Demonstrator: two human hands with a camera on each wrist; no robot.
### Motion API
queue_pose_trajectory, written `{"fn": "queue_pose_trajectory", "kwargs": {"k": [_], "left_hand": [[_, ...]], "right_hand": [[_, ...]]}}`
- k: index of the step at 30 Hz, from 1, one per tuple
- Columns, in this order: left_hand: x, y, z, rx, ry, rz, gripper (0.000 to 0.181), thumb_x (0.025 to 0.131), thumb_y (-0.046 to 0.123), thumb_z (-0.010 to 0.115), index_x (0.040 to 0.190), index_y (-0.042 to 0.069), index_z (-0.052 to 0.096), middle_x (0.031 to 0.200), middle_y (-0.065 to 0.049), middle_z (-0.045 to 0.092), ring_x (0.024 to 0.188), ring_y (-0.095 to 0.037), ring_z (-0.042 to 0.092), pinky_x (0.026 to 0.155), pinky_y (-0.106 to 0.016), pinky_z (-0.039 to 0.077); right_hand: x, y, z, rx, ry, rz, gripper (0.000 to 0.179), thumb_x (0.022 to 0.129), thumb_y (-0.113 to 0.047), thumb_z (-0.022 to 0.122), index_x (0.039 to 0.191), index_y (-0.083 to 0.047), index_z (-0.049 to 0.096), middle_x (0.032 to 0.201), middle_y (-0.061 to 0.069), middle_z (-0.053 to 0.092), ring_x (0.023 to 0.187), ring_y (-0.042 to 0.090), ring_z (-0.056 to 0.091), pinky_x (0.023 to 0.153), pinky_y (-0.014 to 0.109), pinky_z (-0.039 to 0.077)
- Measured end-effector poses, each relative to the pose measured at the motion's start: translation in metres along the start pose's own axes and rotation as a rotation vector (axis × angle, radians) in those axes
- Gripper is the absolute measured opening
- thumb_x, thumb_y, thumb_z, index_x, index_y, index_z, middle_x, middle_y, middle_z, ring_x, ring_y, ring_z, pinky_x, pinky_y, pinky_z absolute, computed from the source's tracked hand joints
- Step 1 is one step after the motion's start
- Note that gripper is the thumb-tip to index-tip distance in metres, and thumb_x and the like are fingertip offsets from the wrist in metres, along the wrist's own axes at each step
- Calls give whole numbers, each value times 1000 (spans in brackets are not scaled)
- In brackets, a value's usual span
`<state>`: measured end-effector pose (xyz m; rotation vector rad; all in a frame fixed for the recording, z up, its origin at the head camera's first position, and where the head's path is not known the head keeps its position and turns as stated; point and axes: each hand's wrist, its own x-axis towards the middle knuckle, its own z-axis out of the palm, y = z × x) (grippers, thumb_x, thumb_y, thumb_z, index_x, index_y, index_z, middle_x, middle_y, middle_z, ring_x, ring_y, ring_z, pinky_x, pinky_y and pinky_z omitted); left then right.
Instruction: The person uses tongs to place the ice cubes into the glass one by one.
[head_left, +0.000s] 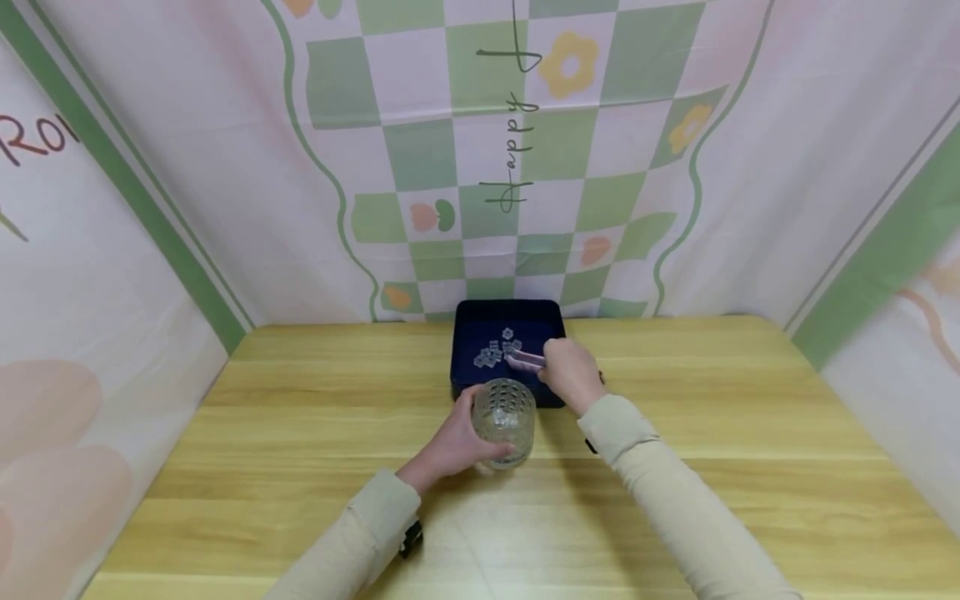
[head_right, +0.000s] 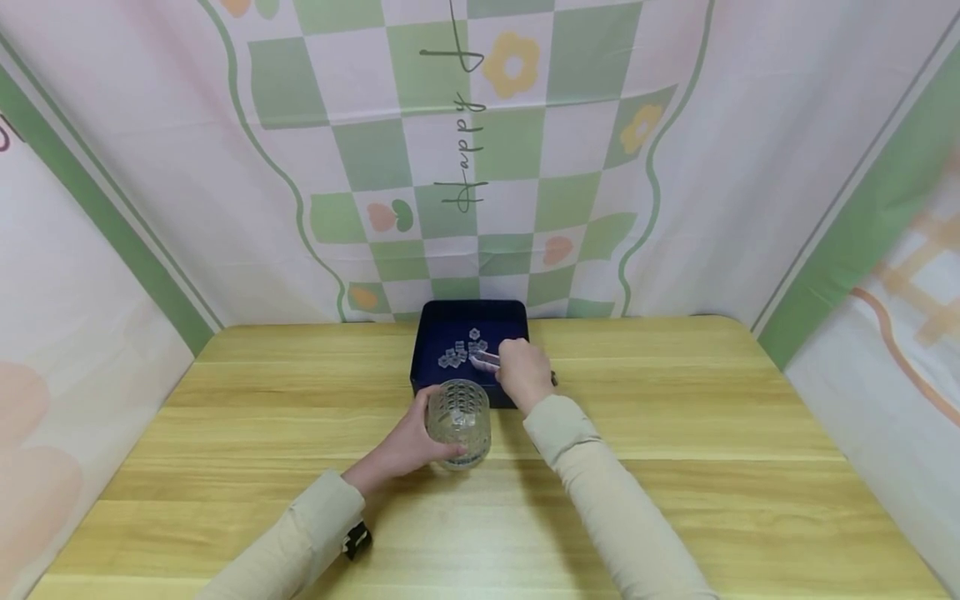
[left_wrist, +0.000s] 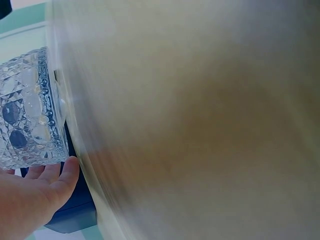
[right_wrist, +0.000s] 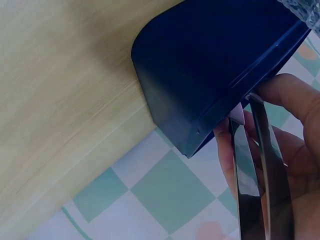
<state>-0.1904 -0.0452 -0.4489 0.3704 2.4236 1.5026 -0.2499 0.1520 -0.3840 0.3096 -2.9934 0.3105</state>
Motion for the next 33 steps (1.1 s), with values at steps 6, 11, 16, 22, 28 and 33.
{"fn": "queue_pose_trajectory", "kwargs": {"k": [6,11,16,22,28,33], "left_hand": [[-1,1,0,4,-1,1,99,73,32,82,148,10,21,145,-16,36,130,-32,41,105,-53,39],[-1,1,0,11,-1,-2,99,73,33,82,148,11,21,146,-14,36,130,-31,42,106,-51,39],[-1,1,-1,6,-5,-7,99,72,34,82,148,12,22,146,-13,36,130,-31,42,106,-51,39],[-1,0,-1,7,-5,-7,100,72,35,82,148,12,22,147,-13,35,130,-31,42,106,-52,39],[-1,0,0,6,-4,-8,101,72,35,82,148,11,22,147,-14,35,131,-32,42,106,-52,39],[-1,0,1,6,-2,-12,101,72,34,82,149,10,21,147,-14,35,131,-32,41,107,-53,38]], "right_hand": [[-2,-3,-5,-8,-27,17,20,79,-10,71,65,-4,58,71,13,65,64,29,62,55,42,51],[-2,-2,-3,-4,-21,18,19,78,-10,72,66,-4,59,72,13,65,64,28,62,55,42,51],[-3,-2,-3,-10,-16,14,19,78,-11,72,66,-4,60,71,13,64,63,27,61,55,41,51],[-3,-1,-2,-6,-12,15,21,78,-11,73,64,-5,58,70,12,63,61,26,59,53,40,49],[-3,2,-4,11,-16,29,24,77,-11,73,61,-5,56,69,12,63,60,24,57,53,40,48],[-5,7,-9,69,-13,50,20,79,-12,72,66,-4,59,67,11,63,57,23,53,54,37,46]]}}
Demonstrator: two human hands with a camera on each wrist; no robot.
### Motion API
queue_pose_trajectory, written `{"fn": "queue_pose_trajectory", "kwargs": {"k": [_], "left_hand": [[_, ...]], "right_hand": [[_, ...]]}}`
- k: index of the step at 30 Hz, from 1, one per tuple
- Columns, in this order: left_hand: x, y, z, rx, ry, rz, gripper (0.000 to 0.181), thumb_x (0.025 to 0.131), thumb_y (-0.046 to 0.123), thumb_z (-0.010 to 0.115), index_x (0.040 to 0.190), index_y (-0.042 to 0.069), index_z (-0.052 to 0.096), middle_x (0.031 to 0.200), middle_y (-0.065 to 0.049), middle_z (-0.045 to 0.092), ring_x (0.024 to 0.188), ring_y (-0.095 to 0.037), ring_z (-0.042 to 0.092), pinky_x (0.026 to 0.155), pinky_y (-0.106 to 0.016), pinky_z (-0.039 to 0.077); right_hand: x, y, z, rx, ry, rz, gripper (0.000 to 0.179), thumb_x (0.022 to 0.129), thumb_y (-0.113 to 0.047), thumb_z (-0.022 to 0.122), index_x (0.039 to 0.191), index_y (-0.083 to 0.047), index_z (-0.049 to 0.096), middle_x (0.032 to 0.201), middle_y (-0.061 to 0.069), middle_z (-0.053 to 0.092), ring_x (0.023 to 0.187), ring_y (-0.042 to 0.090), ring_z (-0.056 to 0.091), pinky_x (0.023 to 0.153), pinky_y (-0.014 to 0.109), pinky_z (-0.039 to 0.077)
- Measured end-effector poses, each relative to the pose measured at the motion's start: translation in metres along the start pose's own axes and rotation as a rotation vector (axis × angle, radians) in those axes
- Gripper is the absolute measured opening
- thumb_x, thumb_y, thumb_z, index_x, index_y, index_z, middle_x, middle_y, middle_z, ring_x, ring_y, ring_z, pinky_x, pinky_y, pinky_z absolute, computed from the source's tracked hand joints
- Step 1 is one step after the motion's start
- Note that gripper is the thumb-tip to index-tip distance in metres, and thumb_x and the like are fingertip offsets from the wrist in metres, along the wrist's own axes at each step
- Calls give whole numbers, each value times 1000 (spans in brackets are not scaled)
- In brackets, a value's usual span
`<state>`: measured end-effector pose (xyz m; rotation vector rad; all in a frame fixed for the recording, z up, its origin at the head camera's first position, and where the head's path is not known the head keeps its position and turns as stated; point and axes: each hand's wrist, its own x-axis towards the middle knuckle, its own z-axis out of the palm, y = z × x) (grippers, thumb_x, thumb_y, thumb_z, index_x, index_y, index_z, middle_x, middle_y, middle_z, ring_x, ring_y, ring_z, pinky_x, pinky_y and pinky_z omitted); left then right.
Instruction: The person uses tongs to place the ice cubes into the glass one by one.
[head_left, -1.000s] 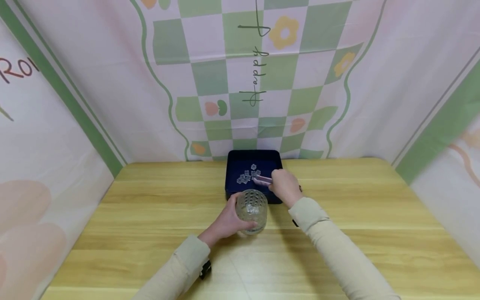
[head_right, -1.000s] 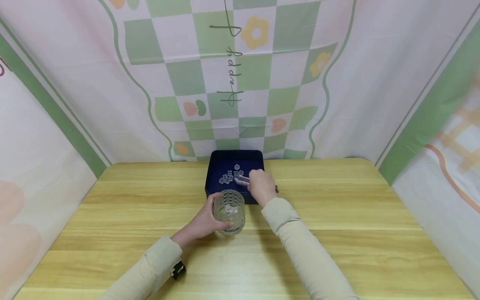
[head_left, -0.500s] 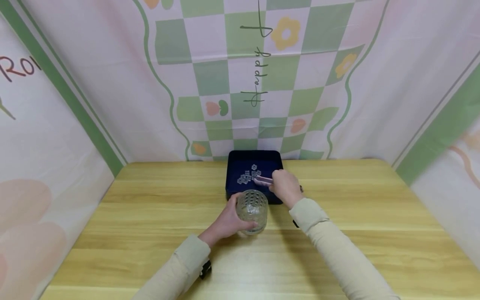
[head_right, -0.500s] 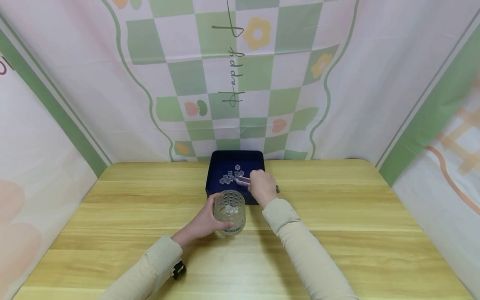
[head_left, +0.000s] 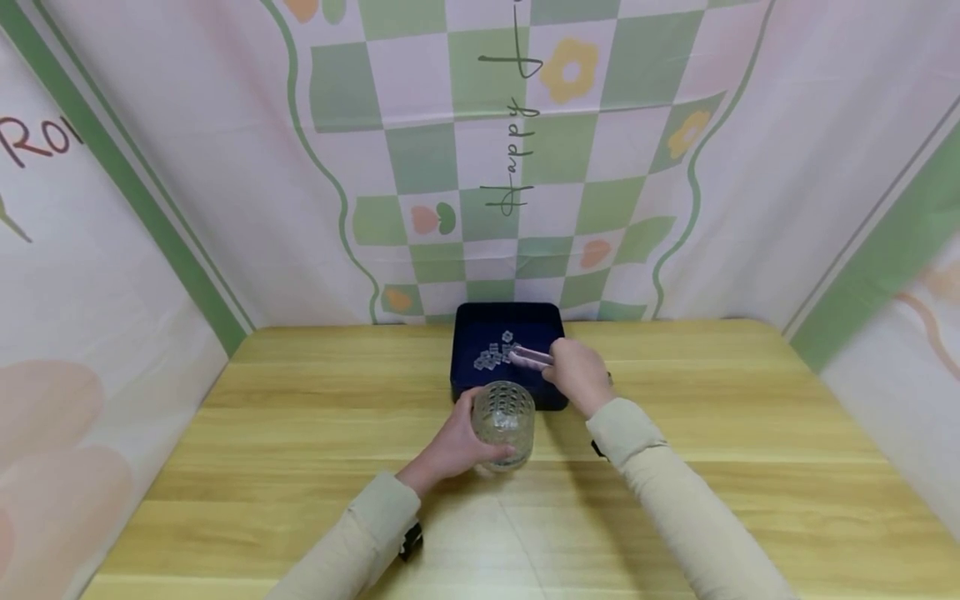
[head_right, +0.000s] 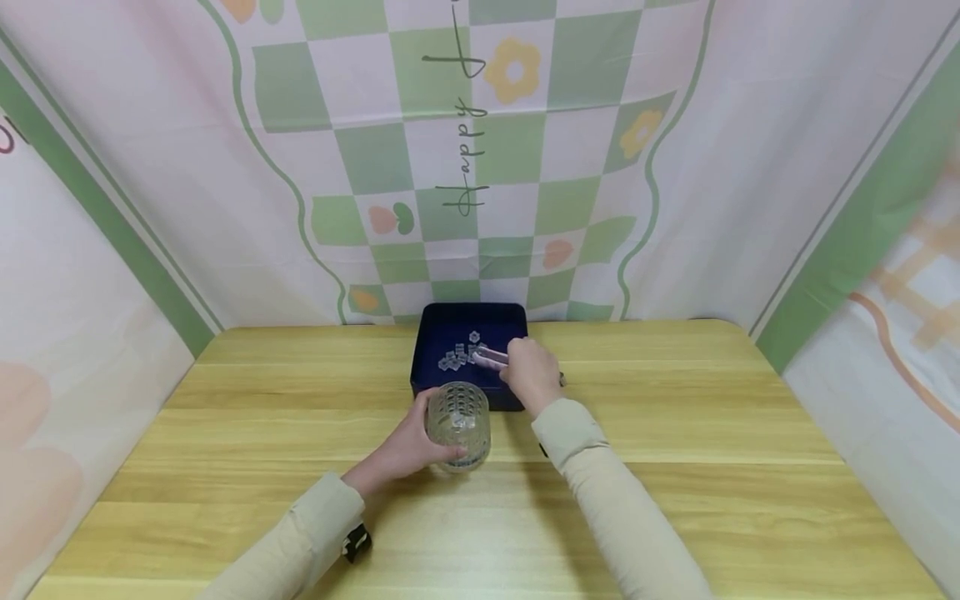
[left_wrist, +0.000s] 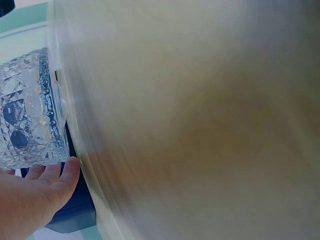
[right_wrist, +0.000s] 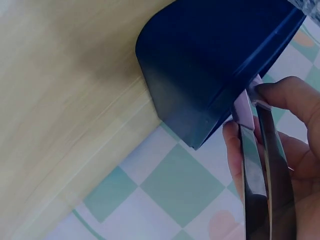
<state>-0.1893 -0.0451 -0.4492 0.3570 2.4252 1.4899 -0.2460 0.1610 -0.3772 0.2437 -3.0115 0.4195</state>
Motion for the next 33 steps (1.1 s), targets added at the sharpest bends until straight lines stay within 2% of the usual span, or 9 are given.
{"fn": "queue_pose_trajectory", "kwargs": {"k": [3,8,11,16,24,28,33], "left_hand": [[-1,0,0,-1,3,-1,101,72,34,83,149,11,21,146,-15,36,131,-32,41,107,-53,38],[0,-1,-1,-6,4,-2,101,72,33,83,148,10,21,146,-15,37,131,-33,41,107,-54,38],[0,-1,-1,-6,4,-3,101,72,33,83,148,11,21,145,-15,37,131,-33,41,106,-54,38],[1,-2,-2,-5,8,-2,101,72,32,83,148,11,21,145,-16,37,131,-34,42,105,-54,39],[2,-2,-1,-10,13,7,100,71,31,83,148,10,22,145,-16,38,130,-34,42,105,-54,39],[2,-2,-1,-9,9,9,100,72,31,83,148,10,22,145,-15,38,130,-34,43,105,-53,40],[2,-2,-3,-15,4,8,100,72,32,83,148,10,22,145,-15,38,129,-33,43,105,-53,40]], "right_hand": [[-2,4,-3,41,3,16,13,79,-12,70,77,0,66,75,13,67,62,24,57,59,38,48],[-5,12,-8,70,-2,34,24,80,-13,67,97,3,70,91,18,70,74,28,62,70,42,52],[-8,17,-12,89,9,31,23,80,-13,67,97,2,70,89,17,70,71,26,60,67,41,50],[-16,22,-16,106,73,-31,19,78,-11,68,92,1,71,81,14,67,66,23,54,61,37,45],[-35,26,-19,153,159,-103,25,78,-9,70,99,5,71,89,19,68,72,25,58,67,42,49],[-44,26,-24,200,129,-125,24,78,-9,70,99,3,72,91,17,69,76,25,60,69,41,51],[-54,22,-29,276,23,-155,24,80,-10,69,102,0,72,89,11,68,73,16,57,63,27,48]]}}
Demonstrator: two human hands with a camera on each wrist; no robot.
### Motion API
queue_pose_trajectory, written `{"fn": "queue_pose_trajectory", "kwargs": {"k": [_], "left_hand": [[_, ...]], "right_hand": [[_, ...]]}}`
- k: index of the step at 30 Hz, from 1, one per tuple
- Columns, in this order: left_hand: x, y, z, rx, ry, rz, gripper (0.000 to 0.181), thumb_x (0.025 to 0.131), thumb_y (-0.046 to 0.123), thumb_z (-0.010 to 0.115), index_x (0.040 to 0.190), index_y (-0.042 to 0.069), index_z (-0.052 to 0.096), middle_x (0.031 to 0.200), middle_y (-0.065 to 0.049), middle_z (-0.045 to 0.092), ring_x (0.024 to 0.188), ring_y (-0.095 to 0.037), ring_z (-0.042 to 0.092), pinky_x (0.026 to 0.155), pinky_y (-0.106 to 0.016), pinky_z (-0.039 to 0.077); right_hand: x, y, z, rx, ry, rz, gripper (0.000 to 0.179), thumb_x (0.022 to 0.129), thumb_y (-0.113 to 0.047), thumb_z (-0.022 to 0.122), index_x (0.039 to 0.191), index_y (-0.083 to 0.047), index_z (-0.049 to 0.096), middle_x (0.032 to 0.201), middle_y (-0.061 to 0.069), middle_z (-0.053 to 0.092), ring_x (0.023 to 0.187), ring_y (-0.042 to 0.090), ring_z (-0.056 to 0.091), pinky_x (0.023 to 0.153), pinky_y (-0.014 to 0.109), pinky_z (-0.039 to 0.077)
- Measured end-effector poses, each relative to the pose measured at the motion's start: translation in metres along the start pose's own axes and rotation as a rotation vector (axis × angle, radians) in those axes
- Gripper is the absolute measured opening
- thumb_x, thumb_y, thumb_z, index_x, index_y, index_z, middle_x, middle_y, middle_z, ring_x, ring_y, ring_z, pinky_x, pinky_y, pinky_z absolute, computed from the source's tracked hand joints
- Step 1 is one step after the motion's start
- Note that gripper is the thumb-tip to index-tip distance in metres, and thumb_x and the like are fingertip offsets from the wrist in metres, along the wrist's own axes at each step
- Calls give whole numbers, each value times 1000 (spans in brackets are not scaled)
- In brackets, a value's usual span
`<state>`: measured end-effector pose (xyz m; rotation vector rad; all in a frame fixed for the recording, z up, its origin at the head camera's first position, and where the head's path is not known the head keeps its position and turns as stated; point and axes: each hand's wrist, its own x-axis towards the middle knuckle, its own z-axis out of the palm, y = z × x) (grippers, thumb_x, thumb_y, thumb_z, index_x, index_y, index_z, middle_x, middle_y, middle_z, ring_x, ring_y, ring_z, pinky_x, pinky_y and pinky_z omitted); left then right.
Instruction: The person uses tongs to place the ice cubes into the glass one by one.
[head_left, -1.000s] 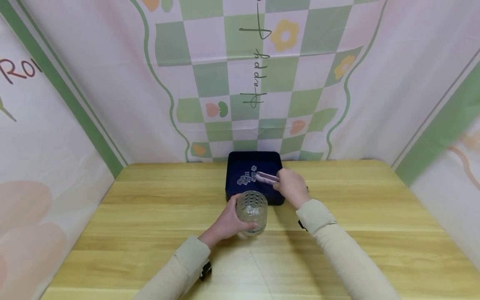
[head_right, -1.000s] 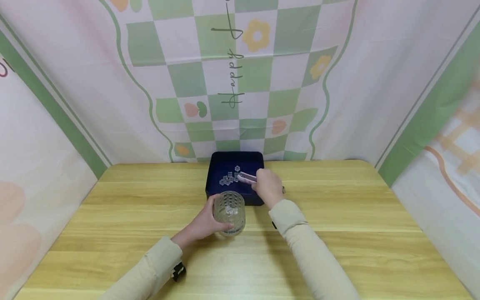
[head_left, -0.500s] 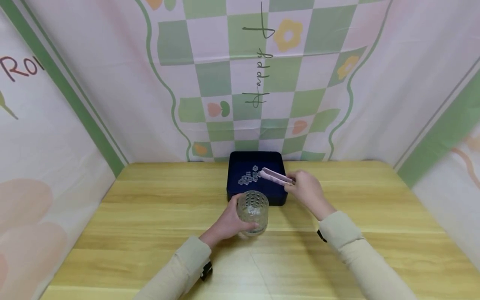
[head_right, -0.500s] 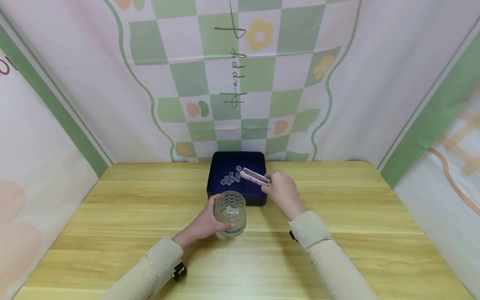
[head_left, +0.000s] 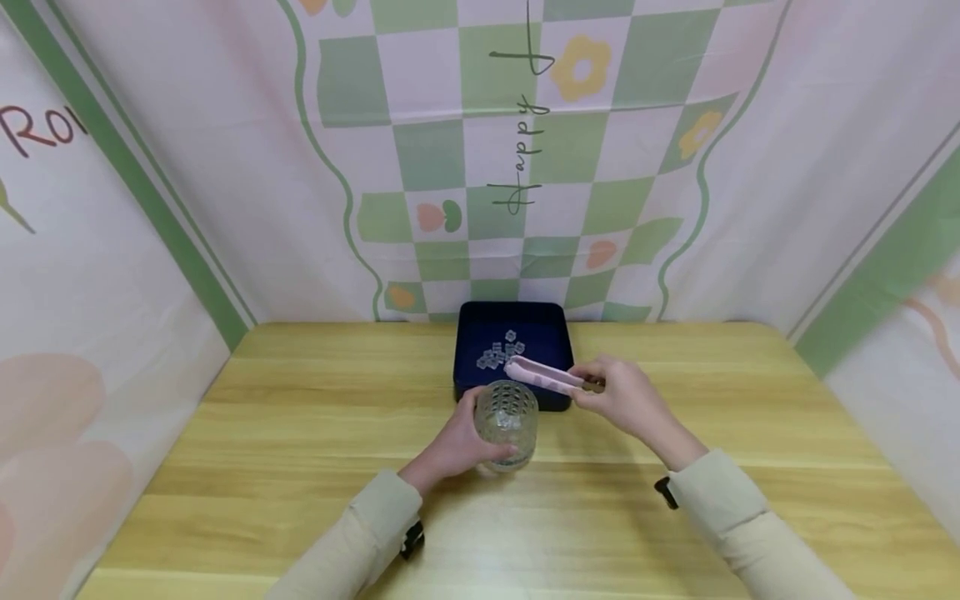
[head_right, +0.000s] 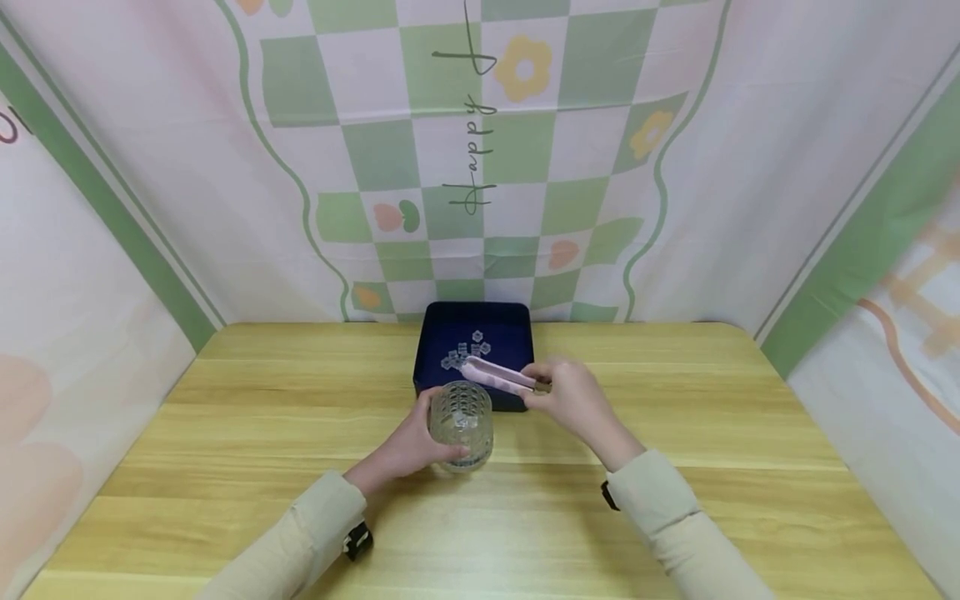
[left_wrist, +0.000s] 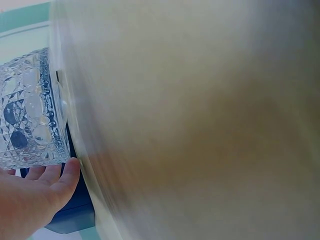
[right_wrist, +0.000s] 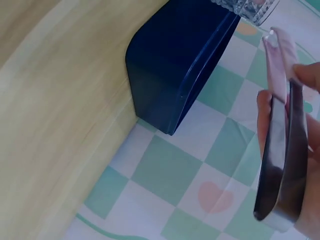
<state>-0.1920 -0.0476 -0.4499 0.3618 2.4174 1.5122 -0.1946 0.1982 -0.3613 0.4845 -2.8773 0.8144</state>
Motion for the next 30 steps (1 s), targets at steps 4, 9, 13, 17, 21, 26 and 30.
{"fn": "queue_pose_trajectory", "kwargs": {"k": [4,9,13,17,21,26,30], "left_hand": [[0,2,-1,-9,-1,2,99,72,31,83,148,9,22,145,-16,38,128,-33,44,105,-52,40],[1,1,0,-26,-2,16,98,72,28,83,147,7,23,143,-16,40,127,-32,44,105,-52,40],[1,0,0,-22,-3,22,97,72,29,83,146,6,24,142,-16,40,125,-32,46,105,-51,40],[1,0,0,-11,-4,18,98,72,30,83,146,7,24,142,-15,41,124,-31,46,105,-50,40],[1,0,0,-10,-1,19,97,72,29,83,146,7,24,141,-15,42,122,-30,47,105,-50,40],[1,0,0,-14,3,34,97,72,28,83,145,5,25,140,-16,42,121,-31,48,104,-50,41],[1,0,1,-13,6,36,96,72,29,84,145,6,25,140,-16,42,121,-31,48,104,-50,41]], "right_hand": [[-5,-2,0,24,-34,-42,24,82,-11,70,104,-3,72,89,7,68,73,11,56,62,23,48],[-7,0,3,32,-43,-79,22,82,-12,71,102,-4,72,90,5,70,74,9,57,63,23,49],[-9,2,6,19,-42,-104,21,82,-13,70,102,-5,72,91,5,70,76,9,58,65,24,50],[-11,3,8,7,-30,-127,20,82,-13,71,100,-5,72,91,5,71,77,10,60,67,25,51],[-11,3,10,18,-38,-131,20,81,-12,71,100,-5,72,90,4,70,77,10,60,67,25,51],[-12,4,11,21,-55,-120,19,82,-11,70,101,-6,72,90,4,70,77,10,60,66,27,52],[-11,3,11,15,-60,-121,20,82,-12,70,101,-5,72,90,4,70,77,12,60,66,26,51]]}}
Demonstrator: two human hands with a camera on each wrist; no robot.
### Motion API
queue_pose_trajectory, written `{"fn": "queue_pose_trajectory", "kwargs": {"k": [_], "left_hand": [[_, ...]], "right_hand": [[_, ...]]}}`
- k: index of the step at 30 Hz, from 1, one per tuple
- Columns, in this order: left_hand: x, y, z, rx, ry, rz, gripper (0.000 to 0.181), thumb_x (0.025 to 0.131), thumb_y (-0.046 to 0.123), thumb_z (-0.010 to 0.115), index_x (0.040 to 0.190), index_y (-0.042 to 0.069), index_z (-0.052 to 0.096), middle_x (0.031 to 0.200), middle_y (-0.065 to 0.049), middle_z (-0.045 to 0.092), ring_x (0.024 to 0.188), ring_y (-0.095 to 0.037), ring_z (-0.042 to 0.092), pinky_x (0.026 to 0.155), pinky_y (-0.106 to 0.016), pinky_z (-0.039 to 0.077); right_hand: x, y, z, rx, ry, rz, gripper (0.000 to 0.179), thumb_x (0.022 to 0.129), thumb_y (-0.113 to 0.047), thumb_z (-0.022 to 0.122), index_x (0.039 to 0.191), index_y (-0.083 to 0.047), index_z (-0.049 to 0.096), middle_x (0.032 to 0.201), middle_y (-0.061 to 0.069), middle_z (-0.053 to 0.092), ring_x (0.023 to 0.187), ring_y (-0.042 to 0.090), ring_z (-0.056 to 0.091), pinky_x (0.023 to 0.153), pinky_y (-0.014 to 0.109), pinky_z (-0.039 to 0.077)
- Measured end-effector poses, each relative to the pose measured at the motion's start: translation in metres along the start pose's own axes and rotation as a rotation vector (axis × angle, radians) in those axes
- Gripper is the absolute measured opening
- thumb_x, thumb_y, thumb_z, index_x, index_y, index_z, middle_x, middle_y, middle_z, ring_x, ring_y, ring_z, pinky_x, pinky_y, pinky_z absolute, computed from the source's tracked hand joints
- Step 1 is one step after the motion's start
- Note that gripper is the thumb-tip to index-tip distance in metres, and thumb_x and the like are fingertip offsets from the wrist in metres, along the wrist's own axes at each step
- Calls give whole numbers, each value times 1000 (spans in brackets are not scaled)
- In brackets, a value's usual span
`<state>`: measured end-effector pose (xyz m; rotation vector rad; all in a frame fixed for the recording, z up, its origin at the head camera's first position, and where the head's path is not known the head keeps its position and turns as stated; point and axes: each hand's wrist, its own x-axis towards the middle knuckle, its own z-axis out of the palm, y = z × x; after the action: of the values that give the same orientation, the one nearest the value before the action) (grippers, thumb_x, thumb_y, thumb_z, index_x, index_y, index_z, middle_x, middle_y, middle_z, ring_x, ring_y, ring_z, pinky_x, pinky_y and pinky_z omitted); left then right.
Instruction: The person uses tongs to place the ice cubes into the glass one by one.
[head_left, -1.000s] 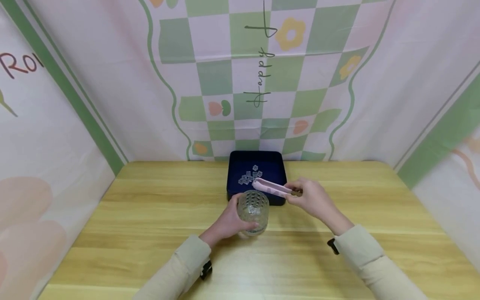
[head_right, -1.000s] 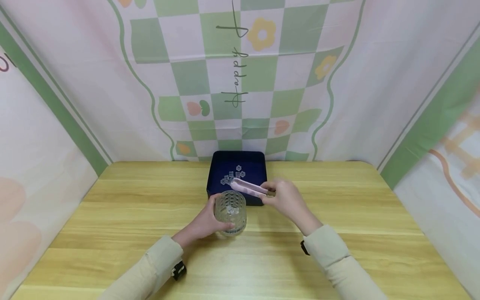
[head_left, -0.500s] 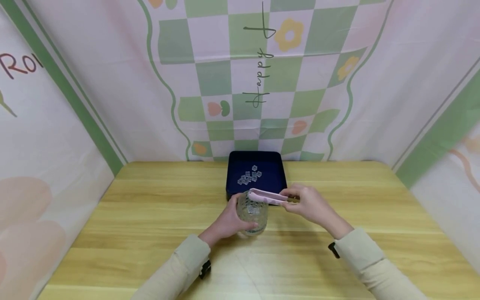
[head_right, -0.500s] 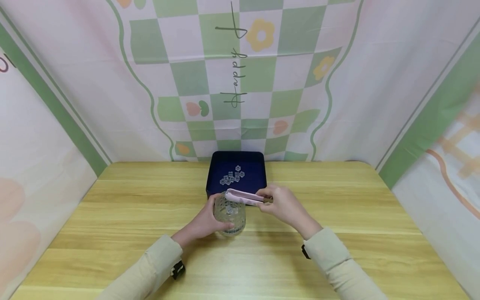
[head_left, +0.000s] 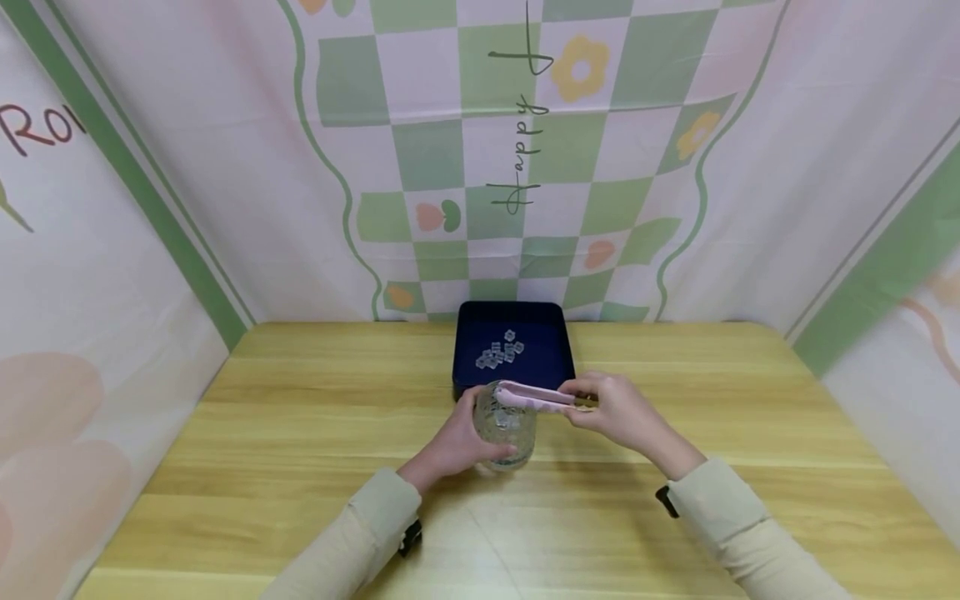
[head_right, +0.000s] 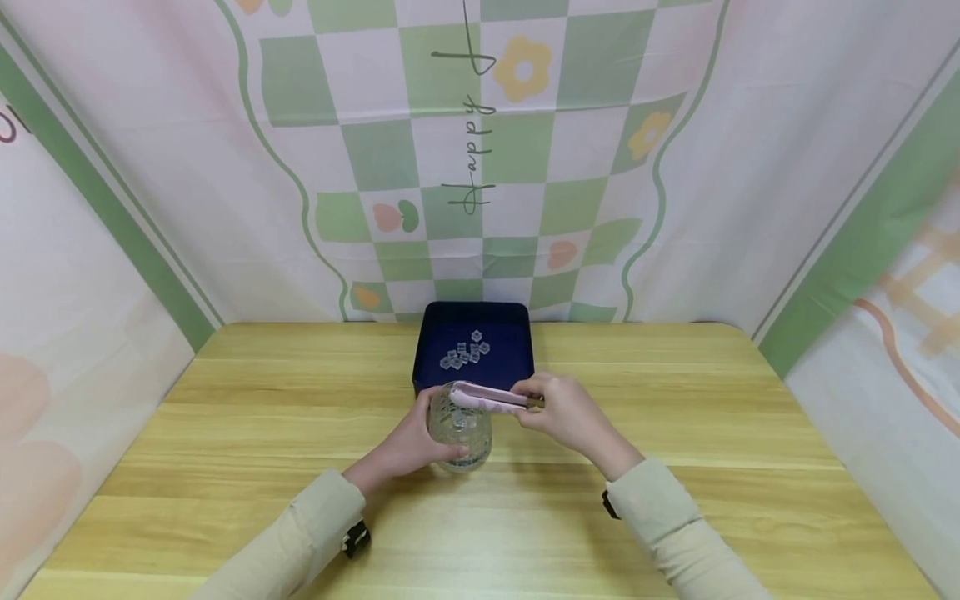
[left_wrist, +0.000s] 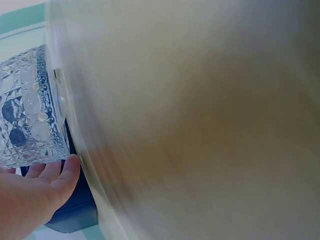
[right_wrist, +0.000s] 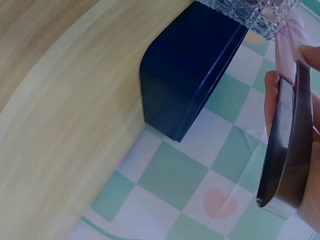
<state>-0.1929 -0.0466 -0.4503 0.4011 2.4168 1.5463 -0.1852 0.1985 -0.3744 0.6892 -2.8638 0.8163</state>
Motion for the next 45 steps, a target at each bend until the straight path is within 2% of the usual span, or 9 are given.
{"fn": "queue_pose_trajectory", "kwargs": {"k": [9,19,33,39,45], "left_hand": [[-1,1,0,18,1,-10,97,72,30,84,145,6,25,141,-16,42,123,-30,47,104,-51,41],[-1,3,0,9,-2,-23,98,72,30,83,146,7,23,140,-16,41,121,-31,48,103,-50,42],[-3,4,1,12,14,9,97,71,28,84,145,5,25,143,-17,40,124,-31,47,105,-49,40],[-2,3,1,7,14,4,97,71,29,84,145,5,25,142,-17,40,123,-31,47,105,-49,41],[-2,3,1,5,11,7,98,71,28,84,145,5,24,141,-17,41,123,-31,47,104,-49,41]], "right_hand": [[0,0,0,-7,4,-13,19,82,-13,70,100,-5,72,91,4,70,77,11,60,66,29,52],[-1,0,-1,6,-26,5,26,80,-14,73,105,-6,70,94,6,69,81,15,60,70,35,53],[-1,1,0,127,-77,10,29,79,-17,74,104,-2,68,91,13,69,75,16,63,64,23,51],[1,3,-1,123,-110,45,31,81,-19,73,107,-3,68,94,13,70,78,11,62,66,22,52],[1,4,1,91,-80,44,35,82,-23,73,110,-4,68,96,10,71,80,13,62,67,24,51]]}}
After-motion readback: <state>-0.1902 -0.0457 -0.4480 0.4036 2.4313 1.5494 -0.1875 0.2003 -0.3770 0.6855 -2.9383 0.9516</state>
